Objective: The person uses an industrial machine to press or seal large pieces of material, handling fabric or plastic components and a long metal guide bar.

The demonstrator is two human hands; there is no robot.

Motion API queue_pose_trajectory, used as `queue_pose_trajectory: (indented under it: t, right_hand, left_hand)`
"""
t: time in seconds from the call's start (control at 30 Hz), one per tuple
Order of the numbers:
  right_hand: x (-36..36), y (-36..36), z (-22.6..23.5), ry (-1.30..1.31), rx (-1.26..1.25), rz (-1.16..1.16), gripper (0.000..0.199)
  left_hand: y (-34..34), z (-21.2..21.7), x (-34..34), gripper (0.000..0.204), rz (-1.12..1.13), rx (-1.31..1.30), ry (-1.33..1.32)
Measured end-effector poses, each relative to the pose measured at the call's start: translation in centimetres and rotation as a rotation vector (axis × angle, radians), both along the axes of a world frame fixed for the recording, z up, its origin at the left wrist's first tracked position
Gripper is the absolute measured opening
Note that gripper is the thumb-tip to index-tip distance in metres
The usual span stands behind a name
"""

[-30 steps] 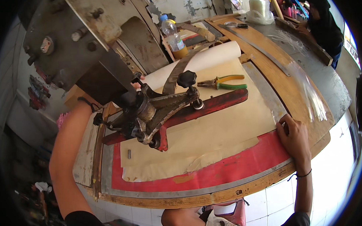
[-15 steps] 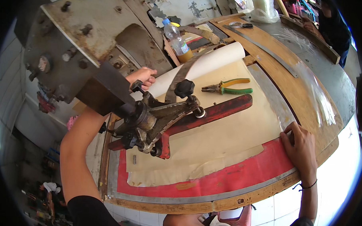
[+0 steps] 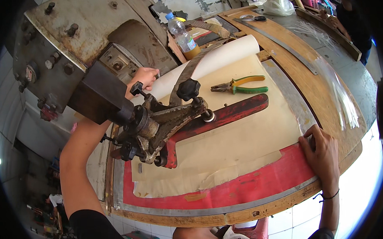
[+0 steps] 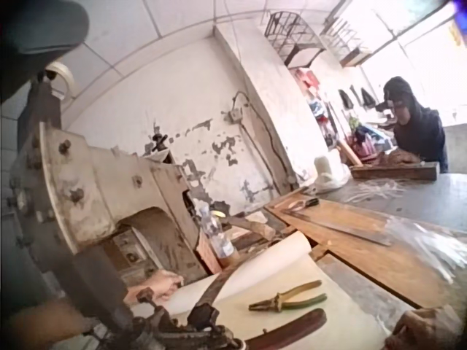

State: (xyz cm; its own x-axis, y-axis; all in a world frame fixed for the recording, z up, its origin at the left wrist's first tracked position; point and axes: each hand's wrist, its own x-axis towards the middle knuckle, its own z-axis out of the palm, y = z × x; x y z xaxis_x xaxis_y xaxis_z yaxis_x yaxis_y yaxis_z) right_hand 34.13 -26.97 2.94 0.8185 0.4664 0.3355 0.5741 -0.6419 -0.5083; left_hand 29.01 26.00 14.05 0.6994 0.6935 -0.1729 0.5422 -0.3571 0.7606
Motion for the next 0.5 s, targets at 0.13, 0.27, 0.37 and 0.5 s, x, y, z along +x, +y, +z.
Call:
queue_pose_trajectory:
  t: [0.13, 0.27, 0.37, 0.5]
  right_hand:
    - [0.0, -0.2, -0.1, -0.019, 0.023, 0.025, 0.017]
    - [0.2, -0.1, -0.2, -0.007, 0.012, 0.014, 0.017]
    - [0.3, -0.1, -0.3, 0.01, 0.005, 0.018, 0.017]
    - [0.2, -0.4, -0.1, 0.006, 0.008, 0.012, 0.017]
  left_hand:
    - [0.5, -0.2, -0.8, 0.025, 0.043, 0.139, -0.032]
    - [0.8, -0.5, 0.0, 0.023, 0.021, 0.196, 0.002]
    - [0.9, -0.1, -0.1, 0.023, 0.032, 0.202, 0.014]
    - [0.2, 0.3, 0.4, 0.024, 0.022, 0.213, 0.024]
